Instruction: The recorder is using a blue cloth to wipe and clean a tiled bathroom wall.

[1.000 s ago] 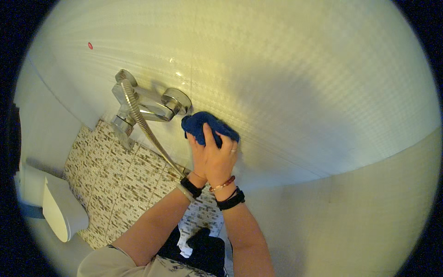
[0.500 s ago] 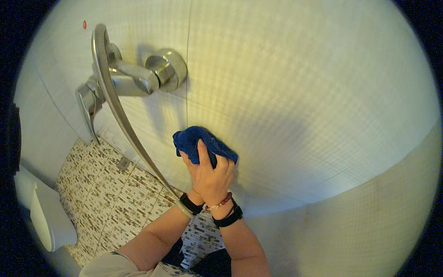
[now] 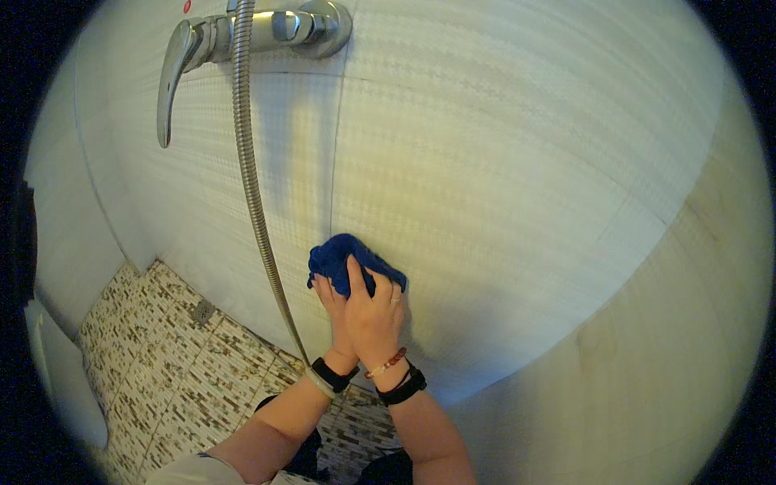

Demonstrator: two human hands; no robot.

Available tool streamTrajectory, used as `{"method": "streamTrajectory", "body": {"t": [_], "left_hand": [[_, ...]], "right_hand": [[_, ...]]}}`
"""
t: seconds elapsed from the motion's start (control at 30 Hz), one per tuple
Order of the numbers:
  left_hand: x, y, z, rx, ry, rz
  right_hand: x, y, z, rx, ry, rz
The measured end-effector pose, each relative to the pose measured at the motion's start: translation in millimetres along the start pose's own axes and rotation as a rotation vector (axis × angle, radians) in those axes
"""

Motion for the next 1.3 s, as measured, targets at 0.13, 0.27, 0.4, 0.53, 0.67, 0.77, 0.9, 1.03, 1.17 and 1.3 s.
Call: {"method": "streamTrajectory", "body": {"t": [0.13,0.27,0.4,0.53,0.67,0.77,0.9,1.03,1.17,1.3], "left_hand": [[10.0,3.2,22.3,0.193,0.023,0.118],[-12.6,-16.9,4.0,0.126,0.041,0.279],[-49.7,-35.4,-62.5,-0.036,0.199,0.208],[-100.9,-56.9,-144.7,-0.158,0.329,0.164],[-140.5,-79.8,-210.9,-0.195,0.393,0.229],[-154.8,-85.2,-226.5,-0.259,0.453,0.042],[-147.5,-78.8,-219.4,-0.222,0.463,0.095],[-143.9,-73.6,-204.3,-0.198,0.433,0.153],[-133.0,-61.8,-182.0,-0.186,0.418,0.118],[-121.0,-53.1,-153.0,-0.141,0.437,0.120]], "right_hand": [[-8.8,-1.5,25.6,0.115,0.054,-0.045],[-15.8,-13.0,26.8,0.113,0.044,-0.059],[-6.3,-42.4,-21.0,-0.054,-0.048,0.016],[8.3,-86.9,-90.6,-0.271,-0.178,0.200],[6.3,-108.1,-149.1,-0.379,-0.253,0.213],[15.3,-115.6,-166.2,-0.382,-0.310,0.401],[10.2,-113.6,-161.2,-0.356,-0.320,0.398],[5.4,-110.6,-145.9,-0.337,-0.302,0.349],[-3.8,-100.9,-123.8,-0.291,-0.230,0.325],[-13.9,-90.2,-93.1,-0.243,-0.153,0.312]]}}
Point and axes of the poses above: each hand's wrist, its own z-axis away from the middle knuckle, its own y-axis out of the palm, x = y × z, the point moved 5 cm from there along -z, towards the middle knuckle, and after that the axes turned 10 degrees about -z, right-handed, at the moved point
